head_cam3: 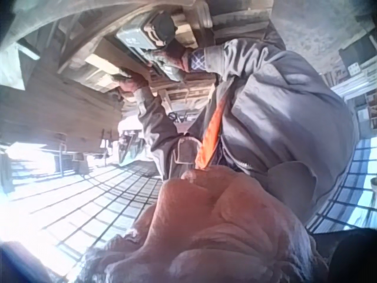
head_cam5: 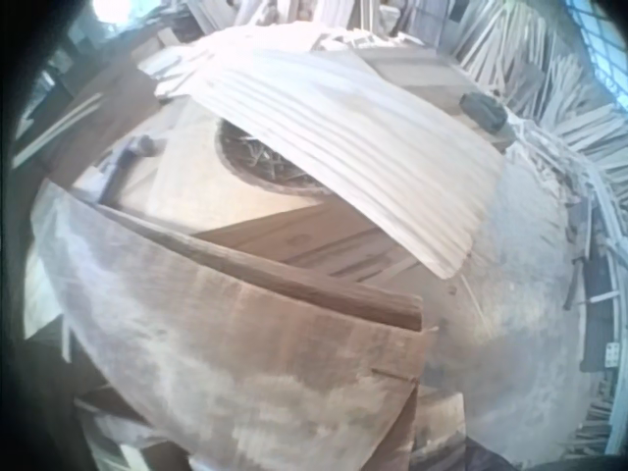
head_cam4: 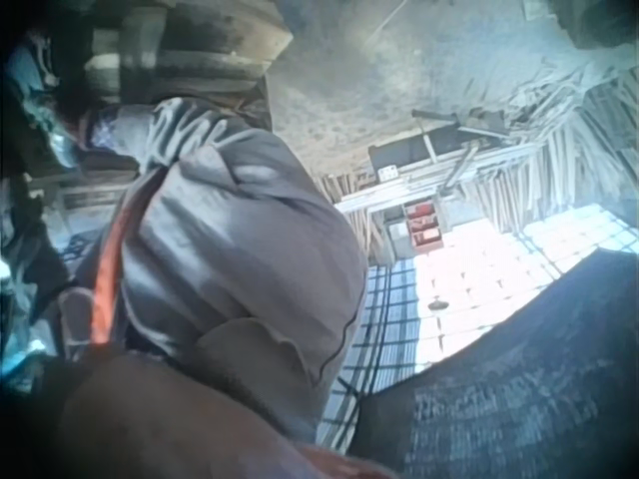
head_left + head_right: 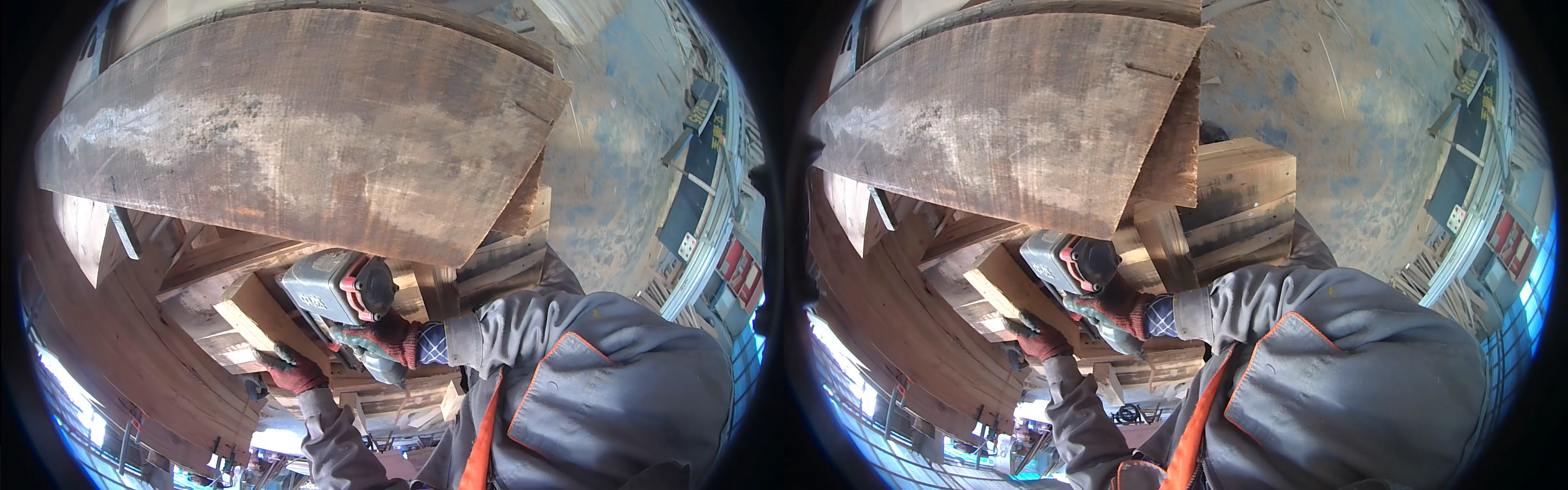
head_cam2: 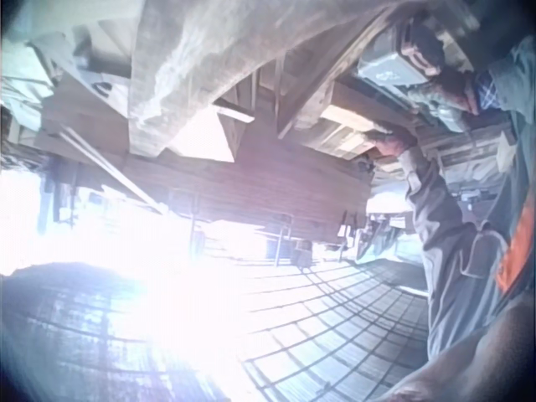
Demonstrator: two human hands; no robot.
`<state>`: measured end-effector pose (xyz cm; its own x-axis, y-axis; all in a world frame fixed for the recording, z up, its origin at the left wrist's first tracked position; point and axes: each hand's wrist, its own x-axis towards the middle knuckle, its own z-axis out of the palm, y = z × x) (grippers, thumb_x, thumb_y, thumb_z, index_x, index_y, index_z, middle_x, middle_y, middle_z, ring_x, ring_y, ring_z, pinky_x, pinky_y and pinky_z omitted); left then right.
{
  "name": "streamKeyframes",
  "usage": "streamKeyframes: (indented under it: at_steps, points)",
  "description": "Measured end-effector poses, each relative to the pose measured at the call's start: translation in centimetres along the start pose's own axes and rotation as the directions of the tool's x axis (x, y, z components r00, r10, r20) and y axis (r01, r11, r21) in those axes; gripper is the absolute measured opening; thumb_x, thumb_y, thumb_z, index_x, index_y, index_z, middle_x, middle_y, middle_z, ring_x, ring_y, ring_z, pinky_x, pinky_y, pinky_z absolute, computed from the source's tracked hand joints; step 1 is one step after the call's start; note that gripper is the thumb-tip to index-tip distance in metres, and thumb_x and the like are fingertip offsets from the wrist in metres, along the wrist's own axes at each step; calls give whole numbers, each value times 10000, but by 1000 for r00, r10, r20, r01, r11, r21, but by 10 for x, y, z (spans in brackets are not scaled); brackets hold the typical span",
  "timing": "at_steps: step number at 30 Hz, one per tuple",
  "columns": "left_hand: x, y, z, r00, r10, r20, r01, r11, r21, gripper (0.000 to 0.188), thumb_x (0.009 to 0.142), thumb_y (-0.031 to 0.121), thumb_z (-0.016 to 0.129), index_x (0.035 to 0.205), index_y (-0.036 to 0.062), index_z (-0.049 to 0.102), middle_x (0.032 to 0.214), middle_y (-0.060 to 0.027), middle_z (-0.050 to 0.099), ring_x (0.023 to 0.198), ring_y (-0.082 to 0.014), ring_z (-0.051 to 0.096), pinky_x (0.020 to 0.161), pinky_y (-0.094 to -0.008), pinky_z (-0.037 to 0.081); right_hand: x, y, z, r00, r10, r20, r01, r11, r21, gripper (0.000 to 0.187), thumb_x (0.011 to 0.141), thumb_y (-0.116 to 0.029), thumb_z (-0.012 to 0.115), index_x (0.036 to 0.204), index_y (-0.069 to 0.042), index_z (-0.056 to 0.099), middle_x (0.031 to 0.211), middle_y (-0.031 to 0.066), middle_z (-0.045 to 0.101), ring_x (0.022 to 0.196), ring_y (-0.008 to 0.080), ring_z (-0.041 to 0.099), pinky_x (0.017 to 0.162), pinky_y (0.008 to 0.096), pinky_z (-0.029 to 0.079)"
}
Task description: The person assembles a wooden crate by positioning wooden planks and using a pneumatic nail gun to fasten them together. The person repeatedly picks up planks, aligns them, and drives nails to secure the structure.
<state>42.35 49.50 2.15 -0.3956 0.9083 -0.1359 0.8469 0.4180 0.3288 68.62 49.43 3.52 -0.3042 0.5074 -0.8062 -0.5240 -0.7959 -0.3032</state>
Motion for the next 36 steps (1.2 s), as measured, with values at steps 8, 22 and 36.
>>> streamKeyframes:
  at_steps: [8,22,36]
  points:
    - [-1,2,-2,999,9,43,-16,986,165,692,1019,477,572,1475,-24,432,1316,-270,622,1160,-398,633,945,-448,507,-1,-10,5,998,18,53,-17,1000,-23,708,885,-228,788,1481,-44,452,1440,159,545,1280,260,545,1091,397,440]
    - [-4,22,-12,997,74,-37,-71,995,63,690,951,455,644,1442,-6,495,1283,-266,641,1138,-454,642,924,-467,531,5,31,-4,961,206,183,-263,881,394,394,949,-125,717,1314,-11,620,1139,101,723,815,169,665,724,321,559]
    - [2,29,-20,999,34,31,-35,999,31,634,964,326,648,1465,-16,463,1315,-265,622,1172,-430,634,967,-442,515,25,55,-30,992,118,40,-125,960,249,433,958,-113,694,1354,-1,560,1176,124,696,922,200,680,832,343,571]
